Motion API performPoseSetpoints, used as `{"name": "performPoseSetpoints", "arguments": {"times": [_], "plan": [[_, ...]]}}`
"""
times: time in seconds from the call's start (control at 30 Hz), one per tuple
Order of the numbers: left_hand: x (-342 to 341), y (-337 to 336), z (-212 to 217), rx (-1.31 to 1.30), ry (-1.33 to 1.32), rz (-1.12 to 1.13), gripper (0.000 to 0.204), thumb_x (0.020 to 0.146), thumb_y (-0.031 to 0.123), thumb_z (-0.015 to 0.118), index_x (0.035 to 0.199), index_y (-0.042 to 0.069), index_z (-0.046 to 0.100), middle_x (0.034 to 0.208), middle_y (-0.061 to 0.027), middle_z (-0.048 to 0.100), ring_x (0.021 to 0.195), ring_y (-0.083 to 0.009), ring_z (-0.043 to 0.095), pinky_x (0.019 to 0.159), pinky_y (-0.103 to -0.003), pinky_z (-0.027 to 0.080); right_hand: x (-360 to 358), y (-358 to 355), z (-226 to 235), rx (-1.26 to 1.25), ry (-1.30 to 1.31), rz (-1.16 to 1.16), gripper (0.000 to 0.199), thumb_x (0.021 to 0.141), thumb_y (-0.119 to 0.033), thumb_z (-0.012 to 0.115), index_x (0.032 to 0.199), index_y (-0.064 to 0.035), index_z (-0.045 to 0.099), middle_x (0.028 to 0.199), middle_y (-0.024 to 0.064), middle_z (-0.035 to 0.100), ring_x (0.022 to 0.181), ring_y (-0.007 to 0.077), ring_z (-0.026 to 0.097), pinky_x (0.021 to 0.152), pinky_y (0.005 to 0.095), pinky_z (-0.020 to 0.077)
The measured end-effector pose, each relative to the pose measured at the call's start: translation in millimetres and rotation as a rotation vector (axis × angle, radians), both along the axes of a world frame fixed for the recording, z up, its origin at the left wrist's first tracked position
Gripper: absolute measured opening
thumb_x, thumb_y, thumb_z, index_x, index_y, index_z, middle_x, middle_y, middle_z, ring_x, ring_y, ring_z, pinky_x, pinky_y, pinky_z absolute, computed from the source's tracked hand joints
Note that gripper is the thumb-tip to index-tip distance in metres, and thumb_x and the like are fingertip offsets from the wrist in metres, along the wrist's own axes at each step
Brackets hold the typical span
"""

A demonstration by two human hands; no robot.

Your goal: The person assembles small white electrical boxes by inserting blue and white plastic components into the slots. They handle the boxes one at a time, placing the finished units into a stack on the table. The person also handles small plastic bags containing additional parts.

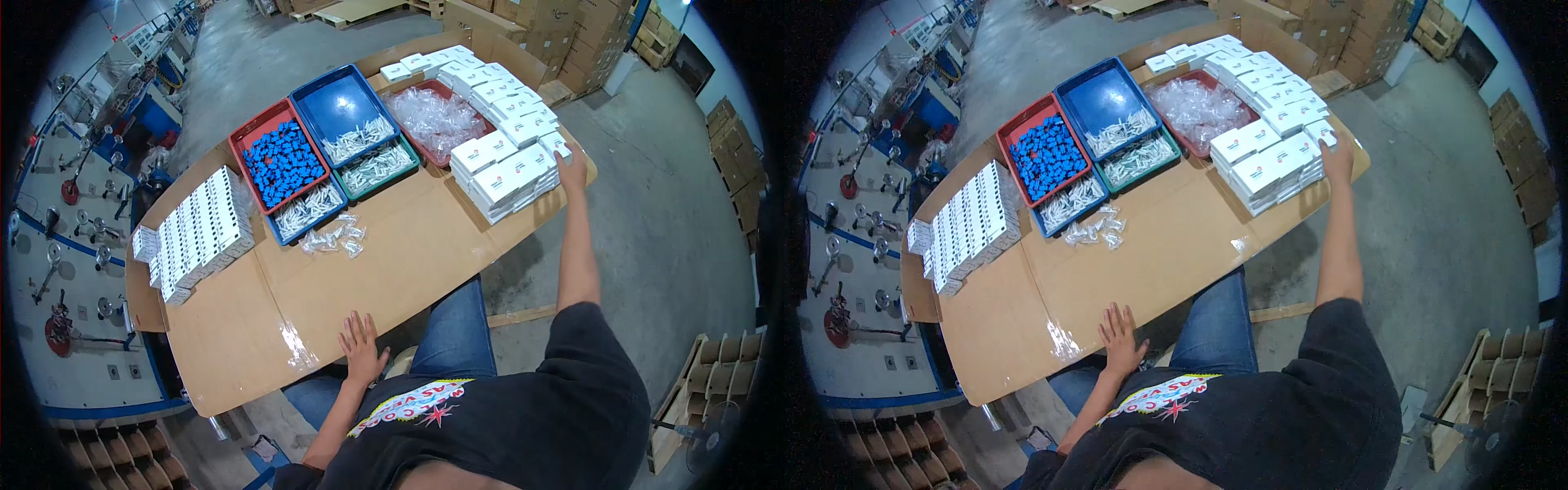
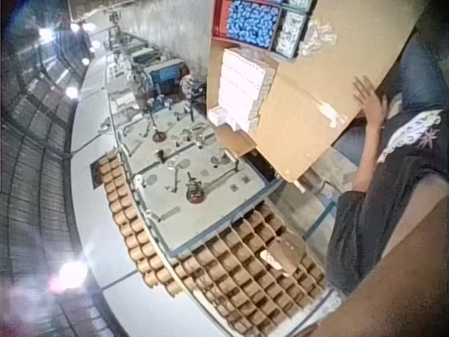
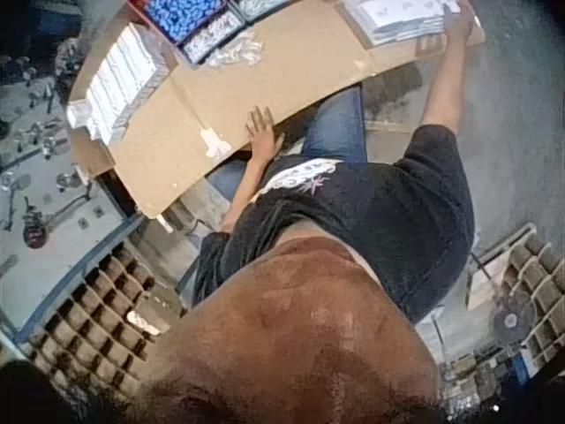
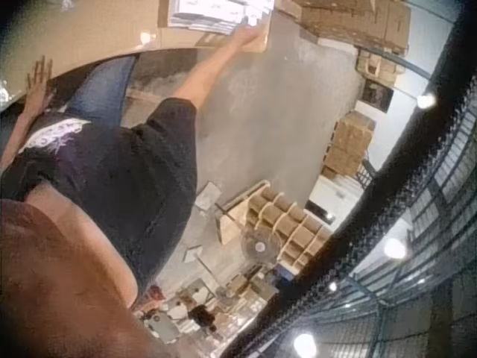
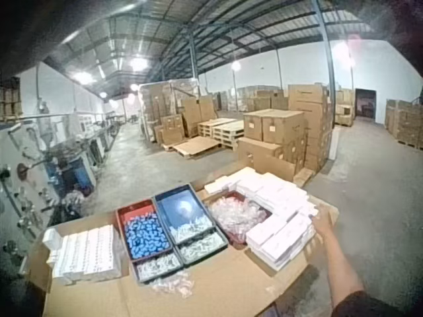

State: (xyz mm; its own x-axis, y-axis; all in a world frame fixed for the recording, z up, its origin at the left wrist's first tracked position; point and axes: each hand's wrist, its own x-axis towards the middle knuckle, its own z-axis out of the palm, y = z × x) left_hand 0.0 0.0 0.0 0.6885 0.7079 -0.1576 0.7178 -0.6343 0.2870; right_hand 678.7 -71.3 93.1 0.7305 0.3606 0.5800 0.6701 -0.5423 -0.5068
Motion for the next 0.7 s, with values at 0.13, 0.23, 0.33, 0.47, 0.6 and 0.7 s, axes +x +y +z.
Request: {"name": "performPoseSetpoints", "arguments": {"times": [0.13,0.23,0.33,0.47,0.6,0.7], "plan": [[4,-1,0,0.013,-0.024,0.015,0.108,0.082,0.037,0.077,0.162,0.007,0.011,0.167,-0.0263,0.002,0.154,-0.0465,0.001,0.119,-0.067,0.008,-108,-30,-24,0.27,0.026,-0.114,0.022,0.096,-0.017,0.064,0.109,0.001,0.066,0.108,0.0172,0.067,0.103,0.0351,0.064,0.089,0.0434,0.0489],[0,-4,2,-0.014,-0.063,0.008,0.106,0.083,0.035,0.076,0.162,0.008,0.012,0.167,-0.0263,0.0,0.154,-0.0469,-0.001,0.118,-0.068,0.007,-217,-80,-92,0.266,0.222,-0.158,0.016,0.097,-0.014,0.061,0.1,0.0005,0.066,0.096,0.016,0.067,0.089,0.0306,0.066,0.08,0.04,0.0514],[-1,-4,6,0.078,-0.173,0.012,0.088,0.085,0.029,0.074,0.157,0.008,0.029,0.164,-0.0258,0.016,0.152,-0.0465,0.012,0.118,-0.065,0.016,-320,-150,-185,0.067,0.428,-0.022,0.015,0.095,-0.014,0.063,0.097,-0.0002,0.067,0.09,0.016,0.069,0.083,0.0305,0.067,0.077,0.0385,0.0522],[-25,-16,-2,-0.055,-0.581,-0.062,0.046,0.088,0.021,0.069,0.13,0.005,0.062,0.136,-0.0218,0.058,0.129,-0.0392,0.054,0.107,-0.051,0.041,-430,-238,-253,-0.267,1.16,0.062,0.026,0.094,-0.017,0.066,0.1,0.0089,0.069,0.092,0.0203,0.074,0.083,0.028,0.072,0.077,0.0386,0.054],[-26,-40,-31,-0.582,-0.539,0.008,0.029,0.092,0.02,0.066,0.111,-0.001,0.069,0.104,-0.0168,0.07,0.091,-0.0315,0.068,0.083,-0.043,0.053,-427,-321,-321,-0.418,1.48,-0.021,0.029,0.094,-0.019,0.066,0.098,0.0095,0.071,0.093,0.0204,0.075,0.085,0.0261,0.073,0.077,0.0383,0.0578],[-42,-34,-97,-0.766,-0.2,-0.033,0.036,0.092,0.031,0.067,0.112,0.0,0.07,0.102,-0.0191,0.071,0.09,-0.0325,0.07,0.08,-0.043,0.054,-420,-309,-263,-0.544,1.539,-0.11,0.029,0.094,-0.019,0.065,0.098,0.0095,0.071,0.093,0.0203,0.075,0.085,0.0265,0.073,0.076,0.0385,0.0583]]}}
